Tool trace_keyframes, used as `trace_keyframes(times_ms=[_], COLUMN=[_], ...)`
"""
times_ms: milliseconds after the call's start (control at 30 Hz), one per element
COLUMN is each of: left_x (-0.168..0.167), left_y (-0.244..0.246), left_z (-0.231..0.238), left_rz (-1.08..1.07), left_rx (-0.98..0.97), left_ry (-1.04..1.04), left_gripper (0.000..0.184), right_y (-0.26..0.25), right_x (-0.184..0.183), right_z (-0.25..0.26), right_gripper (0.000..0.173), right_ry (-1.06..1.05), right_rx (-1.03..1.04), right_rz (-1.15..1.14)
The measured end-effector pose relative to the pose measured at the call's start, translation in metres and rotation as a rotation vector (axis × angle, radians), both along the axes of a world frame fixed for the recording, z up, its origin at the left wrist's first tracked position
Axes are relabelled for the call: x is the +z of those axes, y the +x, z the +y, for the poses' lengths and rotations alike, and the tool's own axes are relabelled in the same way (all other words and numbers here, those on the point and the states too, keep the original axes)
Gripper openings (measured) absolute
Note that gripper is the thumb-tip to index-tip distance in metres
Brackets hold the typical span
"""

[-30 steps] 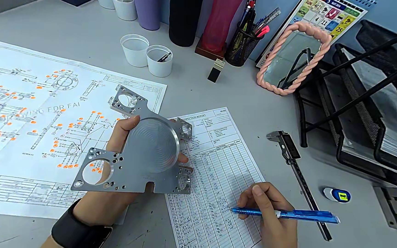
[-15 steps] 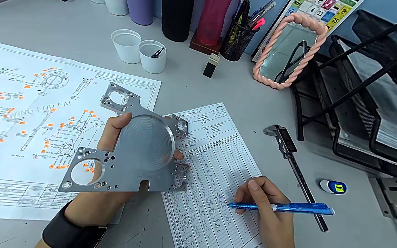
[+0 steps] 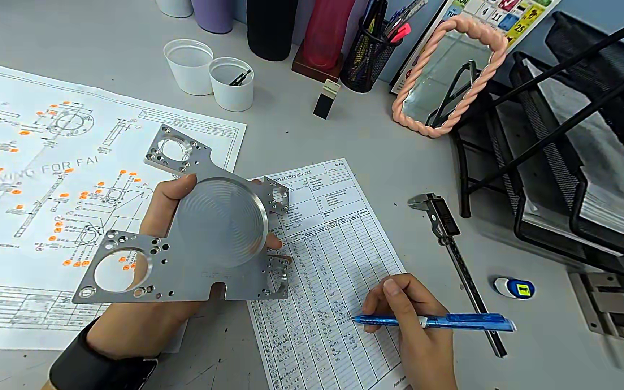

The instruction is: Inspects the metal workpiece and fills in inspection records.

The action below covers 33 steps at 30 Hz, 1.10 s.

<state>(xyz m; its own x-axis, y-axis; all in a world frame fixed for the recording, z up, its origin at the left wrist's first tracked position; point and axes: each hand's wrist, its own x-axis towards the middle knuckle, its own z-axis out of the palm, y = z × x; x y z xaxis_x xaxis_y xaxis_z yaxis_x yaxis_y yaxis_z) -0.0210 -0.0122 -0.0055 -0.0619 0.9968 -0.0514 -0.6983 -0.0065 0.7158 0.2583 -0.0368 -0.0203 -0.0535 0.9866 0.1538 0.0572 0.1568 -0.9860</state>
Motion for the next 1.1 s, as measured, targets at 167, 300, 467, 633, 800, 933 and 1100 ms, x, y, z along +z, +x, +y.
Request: trace_keyframes(times_ms=[167, 300, 467, 633, 800, 933, 1100], left_x=[-0.002, -0.001, 0.002, 0.0, 0.003, 0.004, 0.002], left_y=[-0.001, -0.001, 0.0, -0.001, 0.001, 0.001, 0.001], left_z=[-0.001, -0.002, 0.001, 0.0, 0.003, 0.003, 0.004], left_rz=[0.081, -0.003, -0.096, 0.008, -0.129, -0.178, -0.252], left_rx=[0.041, 0.01, -0.045, -0.011, -0.056, -0.082, -0.074], left_ry=[0.019, 0.004, -0.047, 0.003, -0.064, -0.082, -0.125], left_gripper=[0.028, 0.031, 0.037, 0.033, 0.036, 0.039, 0.043], right_y=[0.0, 0.005, 0.05, 0.08, 0.095, 0.103, 0.098], right_x=[-0.001, 0.003, 0.01, 0.01, 0.01, 0.007, -0.006], right_z=[0.0, 0.001, 0.018, 0.029, 0.035, 0.048, 0.062], right_gripper=[0.026, 0.019, 0.038, 0.047, 0.045, 0.054, 0.069], right_ry=[0.004, -0.019, 0.099, 0.172, 0.205, 0.294, 0.193], right_rx=[0.013, -0.019, -0.183, -0.293, -0.399, -0.482, -0.465], right_rz=[0.012, -0.009, -0.743, -1.07, -1.079, -1.14, -1.26])
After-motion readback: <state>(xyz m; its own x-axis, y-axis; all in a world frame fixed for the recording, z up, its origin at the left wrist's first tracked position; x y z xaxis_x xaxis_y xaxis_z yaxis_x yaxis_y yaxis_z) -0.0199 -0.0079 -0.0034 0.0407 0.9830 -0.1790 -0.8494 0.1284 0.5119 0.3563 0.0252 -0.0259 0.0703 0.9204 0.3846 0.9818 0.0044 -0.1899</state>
